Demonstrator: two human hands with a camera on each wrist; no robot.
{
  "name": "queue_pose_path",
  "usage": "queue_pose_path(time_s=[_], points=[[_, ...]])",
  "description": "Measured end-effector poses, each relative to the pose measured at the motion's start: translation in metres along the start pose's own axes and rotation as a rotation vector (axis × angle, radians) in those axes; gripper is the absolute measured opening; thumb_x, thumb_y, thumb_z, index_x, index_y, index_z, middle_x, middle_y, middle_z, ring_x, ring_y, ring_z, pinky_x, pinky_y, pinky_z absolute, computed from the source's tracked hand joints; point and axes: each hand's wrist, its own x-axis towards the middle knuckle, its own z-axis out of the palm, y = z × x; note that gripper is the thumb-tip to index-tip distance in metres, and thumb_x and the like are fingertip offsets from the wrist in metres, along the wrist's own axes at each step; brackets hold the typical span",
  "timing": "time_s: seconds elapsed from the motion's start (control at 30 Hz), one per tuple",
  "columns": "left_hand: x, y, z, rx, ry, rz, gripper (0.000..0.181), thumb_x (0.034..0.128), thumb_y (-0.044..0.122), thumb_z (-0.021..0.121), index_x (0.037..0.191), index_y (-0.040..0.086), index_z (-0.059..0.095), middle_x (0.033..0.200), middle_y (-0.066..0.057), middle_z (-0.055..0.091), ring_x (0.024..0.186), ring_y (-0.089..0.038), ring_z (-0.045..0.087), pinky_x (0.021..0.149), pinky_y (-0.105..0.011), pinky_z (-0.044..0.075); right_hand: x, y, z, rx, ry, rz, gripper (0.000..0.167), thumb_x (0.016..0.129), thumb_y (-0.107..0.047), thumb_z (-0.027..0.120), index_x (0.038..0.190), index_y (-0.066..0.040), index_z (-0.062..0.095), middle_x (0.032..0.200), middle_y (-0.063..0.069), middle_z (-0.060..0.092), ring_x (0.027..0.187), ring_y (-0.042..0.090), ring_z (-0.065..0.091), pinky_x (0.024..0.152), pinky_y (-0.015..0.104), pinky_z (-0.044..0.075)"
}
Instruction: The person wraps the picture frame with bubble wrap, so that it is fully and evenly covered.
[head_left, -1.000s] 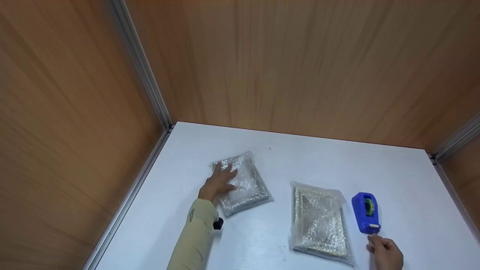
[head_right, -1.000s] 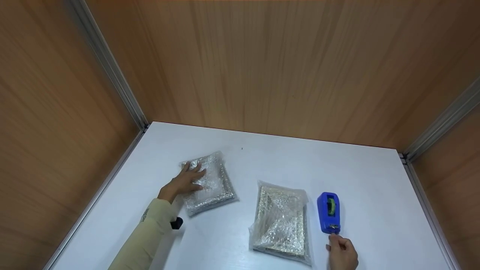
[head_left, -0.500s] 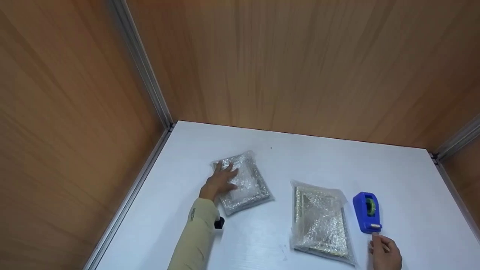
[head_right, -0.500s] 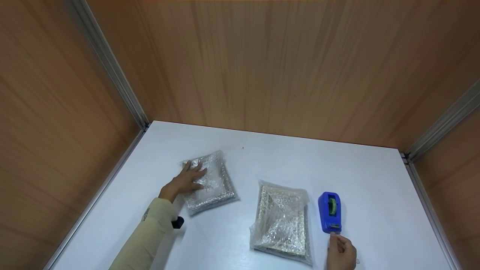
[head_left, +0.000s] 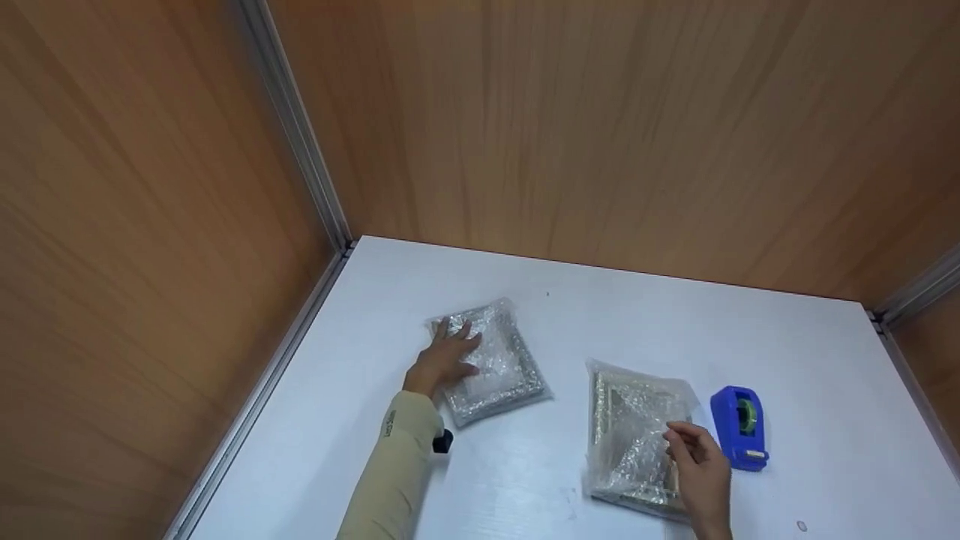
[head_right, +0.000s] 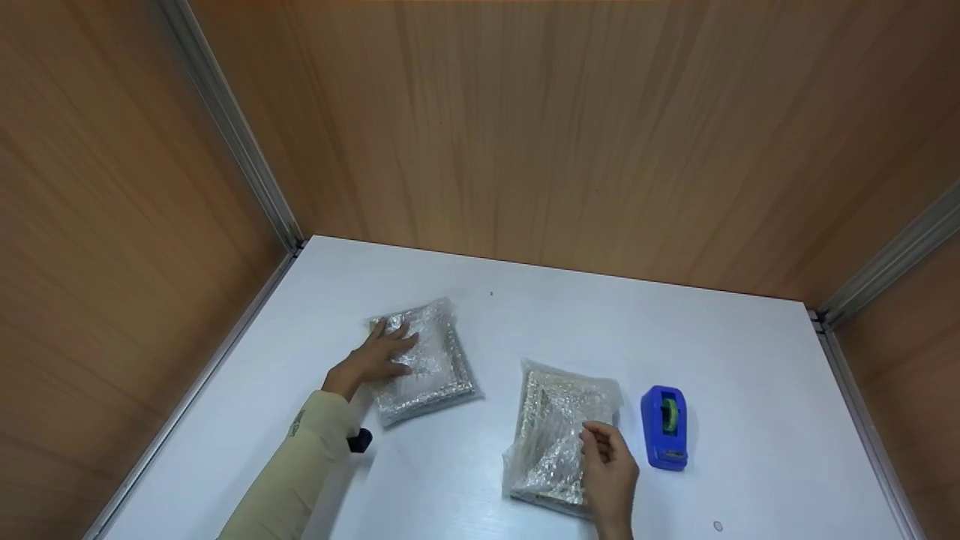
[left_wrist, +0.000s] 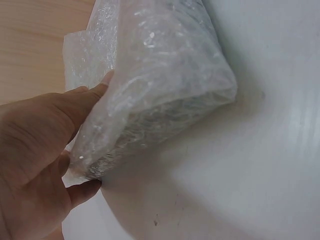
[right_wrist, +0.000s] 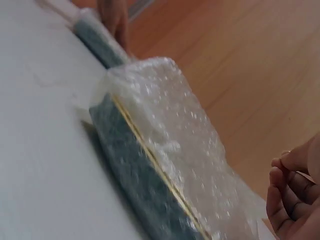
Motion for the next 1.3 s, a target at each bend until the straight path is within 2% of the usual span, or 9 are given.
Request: queue_pose_path(time_s=[0.1,0.27,0.43,0.5,0.67,0.83,0.93,1.1,1.3], points=[[0.000,0.000,0.001,-0.007,0.002,-0.002,0.068,0.0882,0.037,0.061,0.149,0.031,0.031,0.161,0.005,0.009,0.149,-0.030,-0.008,0.116,-0.056,0.020,0.000,-0.013,0.020,0.078,-0.094,-0.069,0.016,0.092,-0.010,0.063,0.106,-0.004,0.066,0.092,0.009,0.065,0.082,0.019,0.065,0.069,0.022,0.056],[0.001,0.000,0.003,-0.017,0.011,0.004,0.068,0.0880,0.037,0.062,0.149,0.030,0.032,0.161,0.004,0.010,0.149,-0.031,-0.007,0.116,-0.056,0.020,-0.002,-0.039,0.052,0.171,-0.233,-0.122,0.019,0.090,-0.006,0.065,0.108,0.000,0.065,0.093,0.014,0.064,0.079,0.019,0.063,0.068,0.023,0.055],[0.000,0.000,0.003,-0.011,0.005,0.026,0.068,0.0891,0.035,0.062,0.150,0.029,0.031,0.161,0.002,0.011,0.148,-0.032,-0.008,0.116,-0.055,0.020,0.000,-0.052,0.080,0.191,-0.339,-0.144,0.018,0.091,-0.007,0.064,0.108,-0.001,0.065,0.092,0.016,0.064,0.077,0.022,0.060,0.066,0.028,0.053],[0.000,0.001,0.002,0.001,0.000,0.038,0.068,0.0897,0.035,0.061,0.150,0.028,0.031,0.161,0.001,0.011,0.148,-0.033,-0.007,0.116,-0.055,0.021,0.005,-0.049,0.093,0.182,-0.364,-0.151,0.018,0.091,-0.009,0.064,0.108,-0.003,0.065,0.090,0.013,0.065,0.075,0.021,0.059,0.066,0.029,0.052],[0.000,0.003,0.000,0.004,-0.007,0.029,0.068,0.0896,0.035,0.062,0.150,0.028,0.031,0.161,0.001,0.010,0.148,-0.033,-0.007,0.116,-0.055,0.021,0.013,-0.053,0.123,0.169,-0.432,-0.119,0.019,0.091,-0.006,0.063,0.109,-0.002,0.064,0.089,0.015,0.064,0.071,0.016,0.056,0.068,0.035,0.053],[0.001,0.006,0.004,0.026,-0.015,0.029,0.067,0.0900,0.036,0.061,0.150,0.027,0.032,0.162,0.001,0.009,0.148,-0.034,-0.008,0.115,-0.055,0.024,0.018,-0.059,0.147,0.181,-0.512,-0.072,0.021,0.093,-0.007,0.060,0.112,0.002,0.060,0.092,0.023,0.061,0.077,0.031,0.059,0.072,0.045,0.054],[0.002,0.009,0.005,0.047,-0.012,0.024,0.067,0.0896,0.037,0.062,0.149,0.028,0.032,0.161,0.001,0.010,0.148,-0.034,-0.007,0.114,-0.055,0.027,0.020,-0.061,0.160,0.183,-0.550,-0.044,0.023,0.094,-0.009,0.058,0.114,0.003,0.059,0.092,0.022,0.061,0.077,0.033,0.060,0.071,0.047,0.055],[0.002,0.015,0.005,0.090,-0.001,0.014,0.068,0.0889,0.039,0.063,0.149,0.029,0.033,0.161,0.001,0.012,0.148,-0.034,-0.004,0.113,-0.057,0.027,0.024,-0.066,0.181,0.188,-0.578,-0.006,0.022,0.094,-0.008,0.057,0.113,0.003,0.059,0.088,0.016,0.062,0.069,0.020,0.060,0.065,0.039,0.056],[-0.002,0.021,0.006,0.143,0.022,-0.001,0.066,0.0890,0.040,0.063,0.148,0.030,0.035,0.161,0.000,0.015,0.148,-0.036,0.000,0.115,-0.063,0.014,0.030,-0.072,0.201,0.182,-0.600,0.065,0.023,0.094,-0.009,0.055,0.114,0.002,0.059,0.084,0.011,0.063,0.064,0.012,0.059,0.057,0.027,0.054]])
